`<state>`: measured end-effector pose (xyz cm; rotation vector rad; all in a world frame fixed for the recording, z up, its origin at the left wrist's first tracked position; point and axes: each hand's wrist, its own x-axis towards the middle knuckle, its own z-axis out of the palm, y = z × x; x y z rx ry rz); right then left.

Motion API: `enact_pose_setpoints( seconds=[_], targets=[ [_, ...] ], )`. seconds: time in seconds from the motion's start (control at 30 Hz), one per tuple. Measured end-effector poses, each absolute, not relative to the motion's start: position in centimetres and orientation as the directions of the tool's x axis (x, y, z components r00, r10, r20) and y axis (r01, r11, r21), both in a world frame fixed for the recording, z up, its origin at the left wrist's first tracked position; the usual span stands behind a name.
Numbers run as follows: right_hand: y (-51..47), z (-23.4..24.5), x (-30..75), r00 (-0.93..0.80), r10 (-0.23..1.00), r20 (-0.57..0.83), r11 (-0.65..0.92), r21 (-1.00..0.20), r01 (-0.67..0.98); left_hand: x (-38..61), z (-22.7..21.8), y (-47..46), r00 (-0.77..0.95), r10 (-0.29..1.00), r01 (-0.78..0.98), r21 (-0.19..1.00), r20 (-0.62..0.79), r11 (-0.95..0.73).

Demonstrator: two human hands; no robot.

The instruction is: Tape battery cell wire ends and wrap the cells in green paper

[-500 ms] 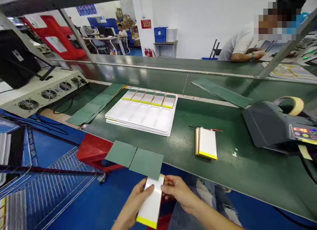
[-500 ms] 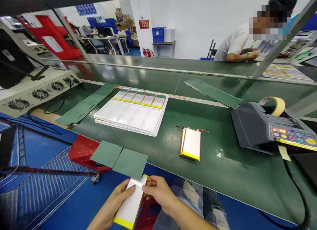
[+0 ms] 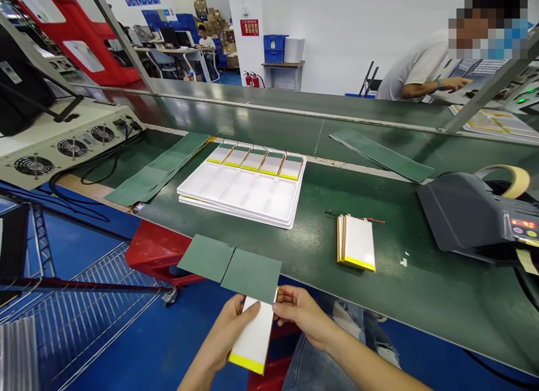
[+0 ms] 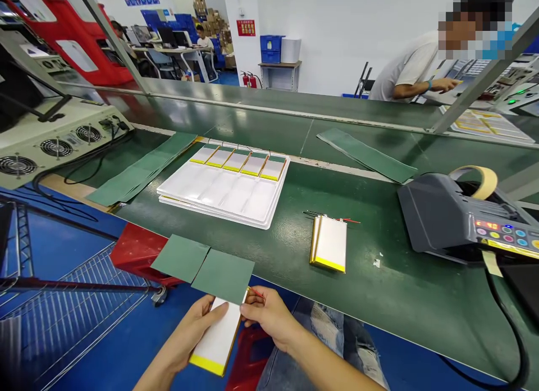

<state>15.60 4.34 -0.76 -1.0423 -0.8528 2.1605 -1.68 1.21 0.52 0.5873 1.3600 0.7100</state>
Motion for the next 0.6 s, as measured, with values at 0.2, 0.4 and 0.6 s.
enact_pose_setpoints(
  seconds=[0.2, 0.4, 0.6],
  targets=[
    [4.41, -0.41, 15.56, -0.538, 0.73, -0.422, -0.61, -0.756, -0.235, -1.98, 0.65, 1.43, 0.075, 0.754, -0.103, 0.747, -0.653, 0.657],
    [4.48, 0.01, 15.48, -0.543, 0.715, -0.441, -0.626, -0.749, -0.216, -2.1, 1.0, 1.44, 0.1, 0.762, -0.099, 0.756, -0.64, 0.647],
    [4.75, -0.43, 14.75, -0.448, 0.747, -0.491, -0.605, -0.782, -0.151, -2.22, 1.4, 1.54, 0.101, 0.76, -0.11, 0.752, -0.642, 0.65]
  ],
)
